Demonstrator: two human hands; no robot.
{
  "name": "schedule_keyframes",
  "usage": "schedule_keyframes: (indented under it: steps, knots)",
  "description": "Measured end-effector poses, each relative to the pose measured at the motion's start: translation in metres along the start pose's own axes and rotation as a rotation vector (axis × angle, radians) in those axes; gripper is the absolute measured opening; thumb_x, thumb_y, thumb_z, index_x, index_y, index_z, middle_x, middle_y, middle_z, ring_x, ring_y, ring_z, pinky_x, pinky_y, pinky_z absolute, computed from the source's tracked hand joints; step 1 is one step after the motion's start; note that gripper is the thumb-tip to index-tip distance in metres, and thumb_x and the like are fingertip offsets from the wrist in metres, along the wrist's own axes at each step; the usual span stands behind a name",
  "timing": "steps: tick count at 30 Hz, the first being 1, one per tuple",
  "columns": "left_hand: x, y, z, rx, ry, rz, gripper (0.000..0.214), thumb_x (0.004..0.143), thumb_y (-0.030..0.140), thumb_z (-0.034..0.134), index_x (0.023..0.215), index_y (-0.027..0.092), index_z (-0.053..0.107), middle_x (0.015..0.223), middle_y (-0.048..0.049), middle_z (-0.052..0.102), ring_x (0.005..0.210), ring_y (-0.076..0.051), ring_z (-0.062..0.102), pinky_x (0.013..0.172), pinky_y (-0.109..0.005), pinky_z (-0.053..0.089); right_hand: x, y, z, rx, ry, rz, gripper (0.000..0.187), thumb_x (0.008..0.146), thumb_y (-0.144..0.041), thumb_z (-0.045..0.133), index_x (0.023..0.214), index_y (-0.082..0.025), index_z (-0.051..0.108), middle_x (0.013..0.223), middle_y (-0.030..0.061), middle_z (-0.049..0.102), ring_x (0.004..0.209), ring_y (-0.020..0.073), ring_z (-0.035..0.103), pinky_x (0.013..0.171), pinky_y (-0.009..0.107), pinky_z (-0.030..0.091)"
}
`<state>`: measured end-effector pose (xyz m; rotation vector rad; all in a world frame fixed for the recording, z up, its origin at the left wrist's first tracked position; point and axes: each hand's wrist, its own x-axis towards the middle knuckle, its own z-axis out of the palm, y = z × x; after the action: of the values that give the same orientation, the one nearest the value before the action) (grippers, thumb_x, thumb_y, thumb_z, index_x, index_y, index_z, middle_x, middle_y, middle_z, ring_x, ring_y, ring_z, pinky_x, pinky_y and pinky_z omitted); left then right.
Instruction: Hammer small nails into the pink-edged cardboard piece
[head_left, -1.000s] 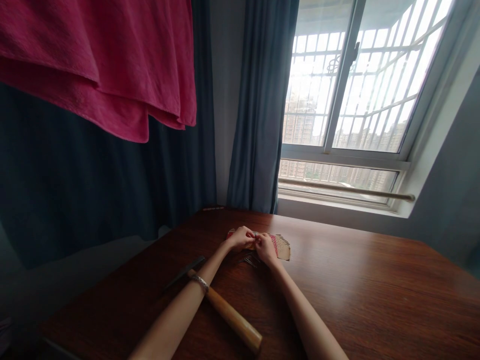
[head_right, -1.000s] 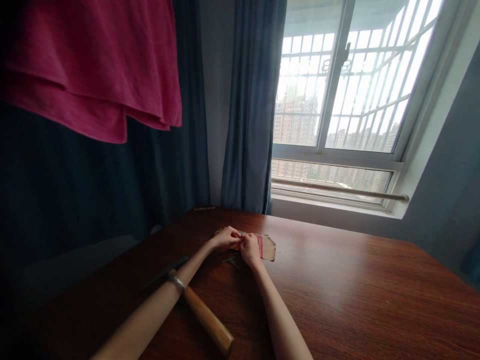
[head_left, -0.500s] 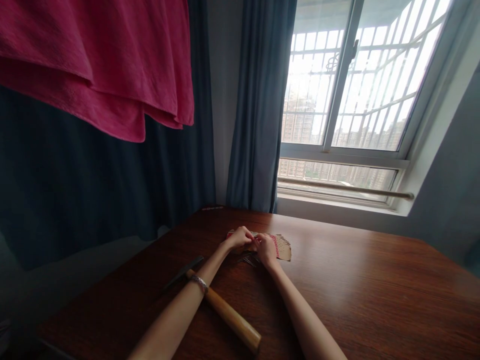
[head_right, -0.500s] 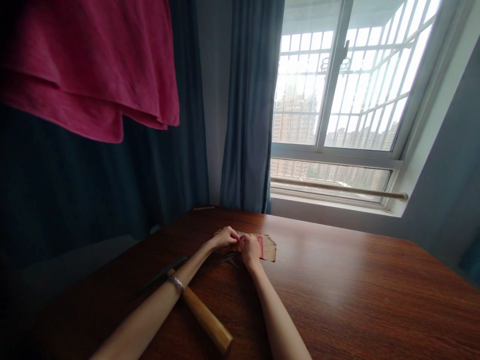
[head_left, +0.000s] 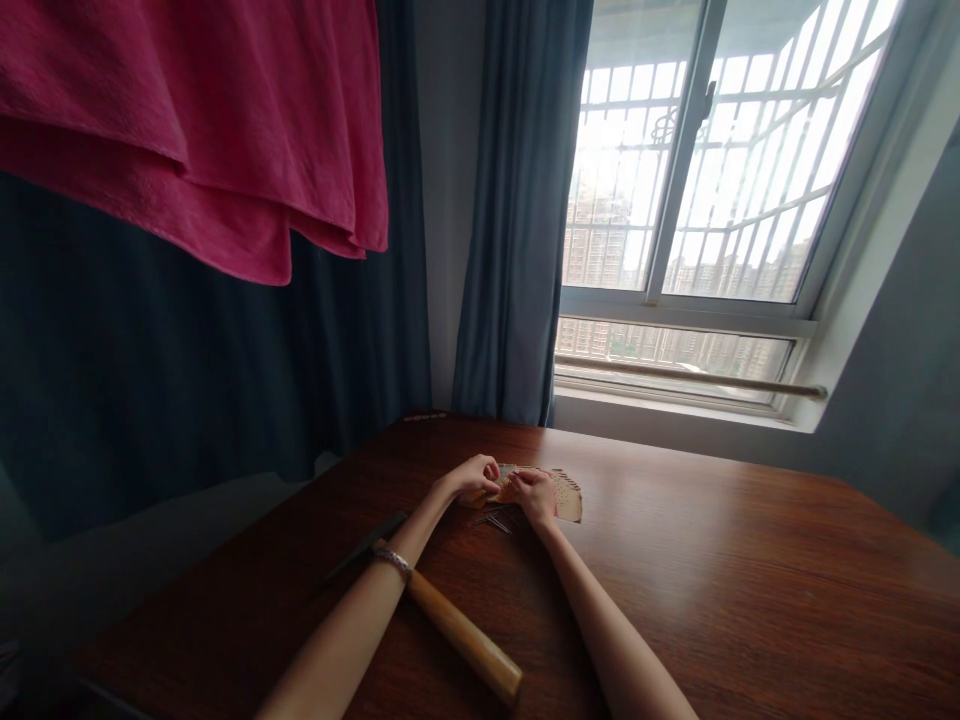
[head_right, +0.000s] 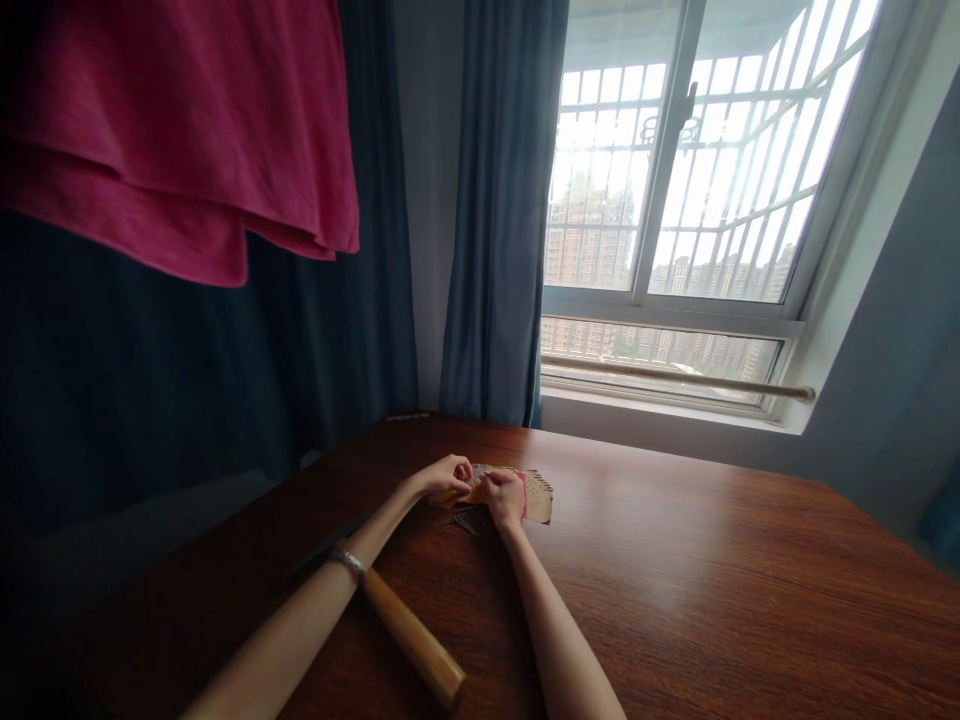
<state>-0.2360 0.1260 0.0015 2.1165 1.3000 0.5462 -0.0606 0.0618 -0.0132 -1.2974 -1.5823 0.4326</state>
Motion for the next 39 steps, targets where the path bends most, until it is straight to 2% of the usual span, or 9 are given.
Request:
schedule_keyframes:
  steps: [4,7,15,20,23,27,33,37,39]
  knots:
    - [0.004,-0.006,0.005,-0.062,-0.018,-0.029,0.038,0.051,0.032,0.072,0.082,0.012,0.063,0.066,0.0016,0.055,0.061,-0.012,0.049,0.055,-0.021,0.036,0.004,-0.003,-0.002,0.073,-0.002,0.028,0.036,0.078,-0.043,0.045,0.076,-0.017,0.071,0.073,0.0054,0.069,0.066,0.0170,0.058,0.060,0.024,0.043]
    - [0.005,-0.007,0.006,-0.084,-0.017,-0.046,0.039,0.050,0.032,0.073,0.082,0.012,0.063,0.066,0.0019,0.055,0.061,-0.012,0.049,0.056,-0.022,0.036,0.010,-0.010,-0.008,0.085,-0.071,0.035,0.047,0.081,-0.047,0.037,0.086,-0.013,0.070,0.079,0.0081,0.069,0.068,0.0175,0.059,0.057,0.024,0.044]
    - [0.001,-0.005,0.003,-0.054,-0.028,-0.028,0.037,0.053,0.030,0.070,0.085,0.012,0.063,0.070,0.0000,0.058,0.065,-0.013,0.053,0.058,-0.022,0.039,0.009,-0.037,-0.025,-0.182,-0.638,-0.052,0.025,0.059,-0.040,0.068,0.049,-0.018,0.065,0.045,0.0001,0.058,0.044,0.0122,0.051,0.043,0.021,0.035]
    - [0.002,-0.008,0.002,-0.066,-0.037,-0.018,0.034,0.056,0.027,0.067,0.086,0.013,0.063,0.072,-0.0003,0.060,0.064,-0.013,0.054,0.060,-0.023,0.041,-0.002,-0.056,-0.018,-0.387,-0.718,-0.112,0.020,0.047,-0.034,0.078,0.058,-0.020,0.068,0.059,0.0036,0.065,0.058,0.0166,0.057,0.051,0.024,0.038]
    - [0.002,-0.009,0.002,-0.075,-0.047,-0.011,0.034,0.055,0.026,0.068,0.086,0.013,0.063,0.074,-0.0010,0.060,0.066,-0.013,0.054,0.061,-0.023,0.042,-0.003,-0.062,-0.021,-0.427,-0.766,-0.134,0.022,0.054,-0.040,0.074,0.060,-0.020,0.068,0.057,0.0016,0.063,0.054,0.0137,0.055,0.049,0.022,0.036]
    - [0.001,-0.008,0.001,-0.073,-0.052,-0.024,0.036,0.054,0.029,0.070,0.087,0.014,0.063,0.075,-0.0009,0.060,0.067,-0.013,0.054,0.060,-0.023,0.041,0.003,-0.058,-0.032,-0.464,-0.756,-0.134,0.026,0.066,-0.045,0.065,0.058,-0.020,0.067,0.054,0.0001,0.061,0.047,0.0096,0.050,0.045,0.020,0.032]
    - [-0.001,-0.003,0.001,-0.082,-0.045,-0.041,0.040,0.052,0.033,0.072,0.085,0.013,0.062,0.073,-0.0009,0.059,0.066,-0.014,0.054,0.058,-0.023,0.040,0.018,-0.041,-0.053,-0.541,-0.619,-0.070,0.019,0.065,-0.039,0.068,0.067,-0.021,0.069,0.060,0.0022,0.065,0.052,0.0121,0.054,0.049,0.022,0.034]
    - [-0.002,-0.002,0.001,-0.122,-0.044,-0.044,0.040,0.051,0.034,0.073,0.083,0.013,0.062,0.071,0.0000,0.058,0.065,-0.013,0.053,0.059,-0.023,0.039,0.025,-0.028,-0.072,-0.580,-0.437,-0.068,0.021,0.071,-0.038,0.062,0.082,-0.020,0.068,0.086,0.0074,0.066,0.075,0.0178,0.059,0.063,0.026,0.040]
    - [-0.002,-0.002,0.000,-0.128,-0.043,-0.038,0.040,0.051,0.034,0.073,0.082,0.013,0.062,0.070,0.0004,0.057,0.065,-0.013,0.053,0.059,-0.023,0.039,0.023,-0.018,-0.077,-0.581,-0.361,-0.085,0.028,0.074,-0.041,0.059,0.093,-0.021,0.065,0.100,0.0087,0.062,0.092,0.0200,0.056,0.074,0.027,0.039]
